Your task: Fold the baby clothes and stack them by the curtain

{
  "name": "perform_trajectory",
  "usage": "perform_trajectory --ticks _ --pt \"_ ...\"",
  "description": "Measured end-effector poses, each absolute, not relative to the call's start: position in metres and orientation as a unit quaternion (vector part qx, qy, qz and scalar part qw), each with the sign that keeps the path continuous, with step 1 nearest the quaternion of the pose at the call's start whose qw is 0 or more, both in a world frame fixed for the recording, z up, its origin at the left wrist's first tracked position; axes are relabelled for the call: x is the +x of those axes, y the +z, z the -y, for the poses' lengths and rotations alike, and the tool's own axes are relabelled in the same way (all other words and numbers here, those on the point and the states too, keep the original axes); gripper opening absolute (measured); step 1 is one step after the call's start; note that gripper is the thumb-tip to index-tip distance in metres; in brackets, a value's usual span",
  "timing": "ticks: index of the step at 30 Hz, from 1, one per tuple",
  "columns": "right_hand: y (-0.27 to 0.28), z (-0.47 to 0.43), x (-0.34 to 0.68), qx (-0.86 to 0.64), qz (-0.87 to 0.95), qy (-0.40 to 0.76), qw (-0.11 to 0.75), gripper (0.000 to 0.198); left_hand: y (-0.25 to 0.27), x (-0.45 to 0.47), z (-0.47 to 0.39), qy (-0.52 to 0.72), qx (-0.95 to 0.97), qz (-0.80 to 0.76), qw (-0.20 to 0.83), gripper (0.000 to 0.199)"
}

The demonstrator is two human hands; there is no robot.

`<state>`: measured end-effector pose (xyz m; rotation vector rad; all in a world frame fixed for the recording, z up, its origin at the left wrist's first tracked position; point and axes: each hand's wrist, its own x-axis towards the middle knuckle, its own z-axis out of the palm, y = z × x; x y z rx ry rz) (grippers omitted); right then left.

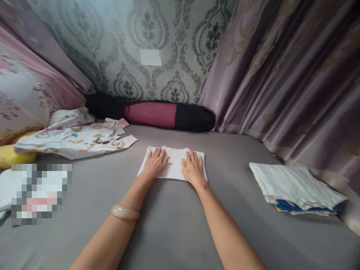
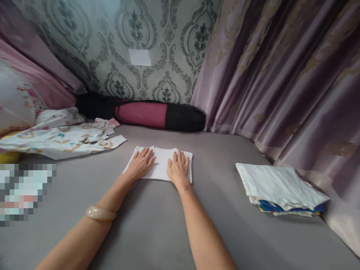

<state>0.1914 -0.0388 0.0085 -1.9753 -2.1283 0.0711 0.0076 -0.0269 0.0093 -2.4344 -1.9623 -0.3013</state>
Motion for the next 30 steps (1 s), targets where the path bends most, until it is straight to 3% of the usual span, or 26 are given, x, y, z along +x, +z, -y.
perform_trajectory --ticks 30 --pt "0.012 0.05 0.171 -0.628 0.763 0.037 0.151 0.052 -0.002 0.04 0.036 -0.125 -0.812 0.57 0.011 0.05"
